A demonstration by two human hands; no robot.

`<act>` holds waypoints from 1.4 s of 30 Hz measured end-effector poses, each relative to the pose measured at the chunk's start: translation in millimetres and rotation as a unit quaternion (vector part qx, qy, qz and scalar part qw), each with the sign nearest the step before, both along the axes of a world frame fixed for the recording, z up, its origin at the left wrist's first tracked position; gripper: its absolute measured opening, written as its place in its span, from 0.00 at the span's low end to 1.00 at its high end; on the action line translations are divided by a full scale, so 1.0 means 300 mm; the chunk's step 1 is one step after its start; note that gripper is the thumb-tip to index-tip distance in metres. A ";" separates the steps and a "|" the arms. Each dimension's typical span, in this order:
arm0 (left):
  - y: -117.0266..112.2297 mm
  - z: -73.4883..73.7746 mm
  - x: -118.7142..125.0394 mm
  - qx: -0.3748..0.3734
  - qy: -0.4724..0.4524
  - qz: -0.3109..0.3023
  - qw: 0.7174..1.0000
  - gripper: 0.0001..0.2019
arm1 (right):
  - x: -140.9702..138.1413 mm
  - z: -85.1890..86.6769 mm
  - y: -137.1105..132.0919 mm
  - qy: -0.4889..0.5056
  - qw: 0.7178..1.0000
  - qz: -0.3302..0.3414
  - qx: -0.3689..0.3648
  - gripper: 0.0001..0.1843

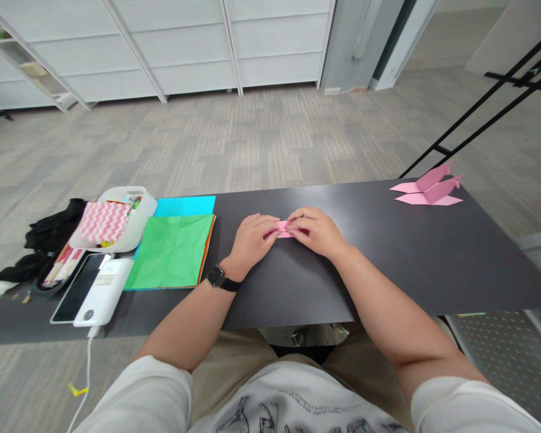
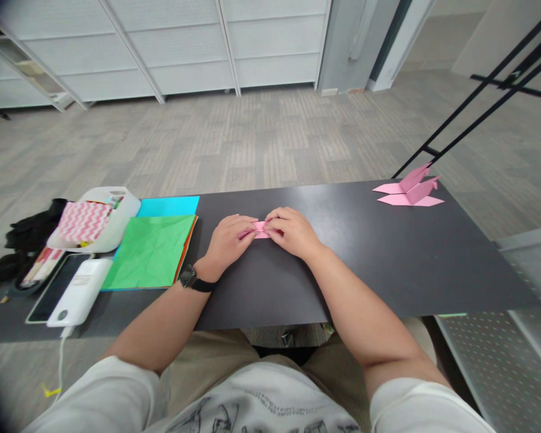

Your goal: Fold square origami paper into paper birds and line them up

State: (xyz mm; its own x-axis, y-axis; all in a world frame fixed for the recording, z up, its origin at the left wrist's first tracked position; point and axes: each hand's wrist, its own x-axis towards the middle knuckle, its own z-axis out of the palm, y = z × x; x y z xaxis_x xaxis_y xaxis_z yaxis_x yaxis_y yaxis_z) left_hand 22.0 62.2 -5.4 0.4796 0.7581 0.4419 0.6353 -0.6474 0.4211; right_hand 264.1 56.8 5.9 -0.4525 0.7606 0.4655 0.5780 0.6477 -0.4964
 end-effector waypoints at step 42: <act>-0.011 0.053 -0.008 0.055 -0.006 0.031 0.998 0.05 | 0.032 0.034 -0.013 0.060 0.994 -0.087 0.015 0.37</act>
